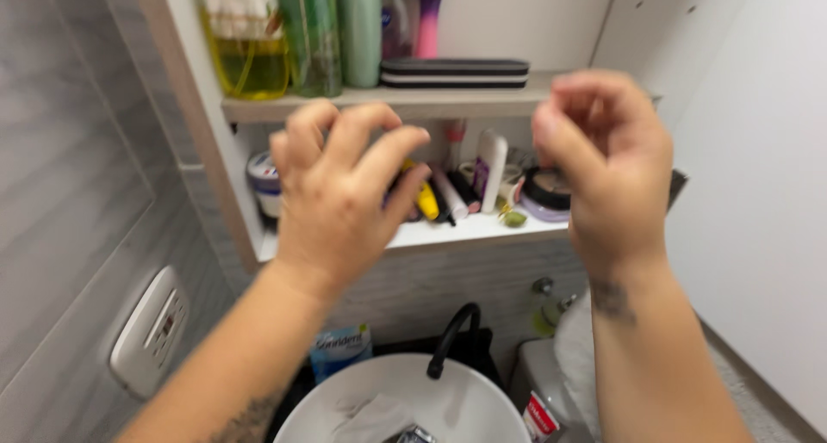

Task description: The person wipes various toiletries and cosmetic items with a white cloth and places them on shelves inside a bathroom cabinet. Items handled include bottles, tubes, a facial brush, a small black case, and other containers.

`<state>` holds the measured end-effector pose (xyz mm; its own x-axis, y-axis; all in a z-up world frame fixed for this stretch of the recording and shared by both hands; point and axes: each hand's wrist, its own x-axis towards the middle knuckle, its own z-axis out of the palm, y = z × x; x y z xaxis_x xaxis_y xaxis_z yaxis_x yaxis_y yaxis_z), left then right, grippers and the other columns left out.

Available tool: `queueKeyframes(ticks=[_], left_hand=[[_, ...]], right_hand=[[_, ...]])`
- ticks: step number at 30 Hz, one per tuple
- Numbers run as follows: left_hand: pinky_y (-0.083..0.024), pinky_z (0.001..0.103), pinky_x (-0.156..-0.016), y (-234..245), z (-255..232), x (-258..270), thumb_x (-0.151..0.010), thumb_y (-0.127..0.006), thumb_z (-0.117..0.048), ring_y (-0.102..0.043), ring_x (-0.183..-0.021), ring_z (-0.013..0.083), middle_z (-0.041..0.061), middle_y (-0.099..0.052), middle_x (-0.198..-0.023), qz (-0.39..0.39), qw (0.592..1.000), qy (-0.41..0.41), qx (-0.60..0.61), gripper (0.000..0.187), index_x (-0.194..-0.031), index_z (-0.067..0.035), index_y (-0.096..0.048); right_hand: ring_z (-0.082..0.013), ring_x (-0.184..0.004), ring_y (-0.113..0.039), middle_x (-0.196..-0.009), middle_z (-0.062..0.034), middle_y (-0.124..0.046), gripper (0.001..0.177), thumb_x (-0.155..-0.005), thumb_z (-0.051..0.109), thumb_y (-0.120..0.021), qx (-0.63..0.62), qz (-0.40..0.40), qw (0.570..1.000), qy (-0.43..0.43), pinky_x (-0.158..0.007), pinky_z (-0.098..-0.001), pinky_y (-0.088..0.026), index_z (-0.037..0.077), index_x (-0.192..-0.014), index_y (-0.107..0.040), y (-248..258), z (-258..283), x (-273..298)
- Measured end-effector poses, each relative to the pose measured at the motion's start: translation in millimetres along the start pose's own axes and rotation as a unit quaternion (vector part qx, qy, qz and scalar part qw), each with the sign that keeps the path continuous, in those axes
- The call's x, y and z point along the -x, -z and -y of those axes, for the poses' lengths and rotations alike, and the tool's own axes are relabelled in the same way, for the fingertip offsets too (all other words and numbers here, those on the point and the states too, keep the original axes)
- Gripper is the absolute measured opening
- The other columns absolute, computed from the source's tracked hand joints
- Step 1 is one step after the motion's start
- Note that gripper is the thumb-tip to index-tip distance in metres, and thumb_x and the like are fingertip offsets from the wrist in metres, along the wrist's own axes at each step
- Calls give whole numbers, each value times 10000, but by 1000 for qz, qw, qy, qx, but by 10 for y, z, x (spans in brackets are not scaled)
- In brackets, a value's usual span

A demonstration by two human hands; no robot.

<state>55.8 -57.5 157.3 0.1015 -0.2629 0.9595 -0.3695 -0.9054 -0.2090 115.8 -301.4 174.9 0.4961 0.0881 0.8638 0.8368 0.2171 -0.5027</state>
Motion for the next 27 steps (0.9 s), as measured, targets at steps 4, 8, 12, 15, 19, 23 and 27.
queueKeyframes(ticks=[4,8,12,15,19,23,27], left_hand=[[-418,470,-988,-67,-331,1004,-854,-791,-213,-526,-1166,342,69,-596,-1228,32,990,68,119,356,-1179,-139,-664],[-435,436,-892,-223,-488,2525,-734,-753,-104,-586,-1096,282,45,-662,-1135,348,891,192,220,343,-1070,-143,-694],[-387,454,-913,-112,-659,3818,-670,-735,-45,-540,-1163,289,51,-633,-1241,549,768,272,188,542,-1196,-173,-699],[-395,432,-980,-25,-755,4243,-777,-705,-91,-559,-1180,249,17,-632,-1199,644,684,302,159,388,-1151,-191,-675],[-420,426,-998,11,-744,4452,-861,-684,-214,-609,-1169,250,49,-674,-1201,748,564,333,107,260,-1117,-171,-680],[-353,442,-1012,-60,-686,4632,-813,-734,-171,-535,-1214,255,61,-625,-1247,712,624,323,14,426,-1221,-142,-616],[-297,435,-1052,-185,-642,4690,-842,-779,-296,-477,-1263,262,48,-600,-1276,720,586,370,23,541,-1296,-134,-534]], right_hand=[[-59,-889,-631,-999,6,-687,185,-918,63,-762,30,-16,990,-139,-808,-221,-534,39,-1084,-683,-282,-206,1015],[-78,-697,-616,-795,-33,-707,213,-832,143,-812,115,110,914,-373,-634,-239,-494,40,-1010,-761,-570,-956,2023],[-237,-952,-692,-1016,-70,-731,460,-724,349,-875,327,389,756,-413,-840,-358,-544,143,-1118,-758,-664,-1448,3197],[-328,-1078,-638,-1234,-126,-616,637,-742,314,-863,368,483,661,-440,-920,-441,-523,159,-1308,-614,-630,-1597,3931],[-294,-1091,-664,-1162,-95,-678,364,-880,264,-734,389,486,668,-407,-932,-429,-530,188,-1228,-659,-499,-1917,4499],[-293,-976,-707,-1099,-192,-778,339,-897,163,-650,-31,161,747,-645,-897,-409,-544,81,-1225,-678,-418,-2213,4311],[-332,-1190,-619,-1254,-205,-677,399,-941,224,-476,-344,-86,706,-612,-1093,-485,-442,-38,-1208,-617,-359,-1920,3485]])
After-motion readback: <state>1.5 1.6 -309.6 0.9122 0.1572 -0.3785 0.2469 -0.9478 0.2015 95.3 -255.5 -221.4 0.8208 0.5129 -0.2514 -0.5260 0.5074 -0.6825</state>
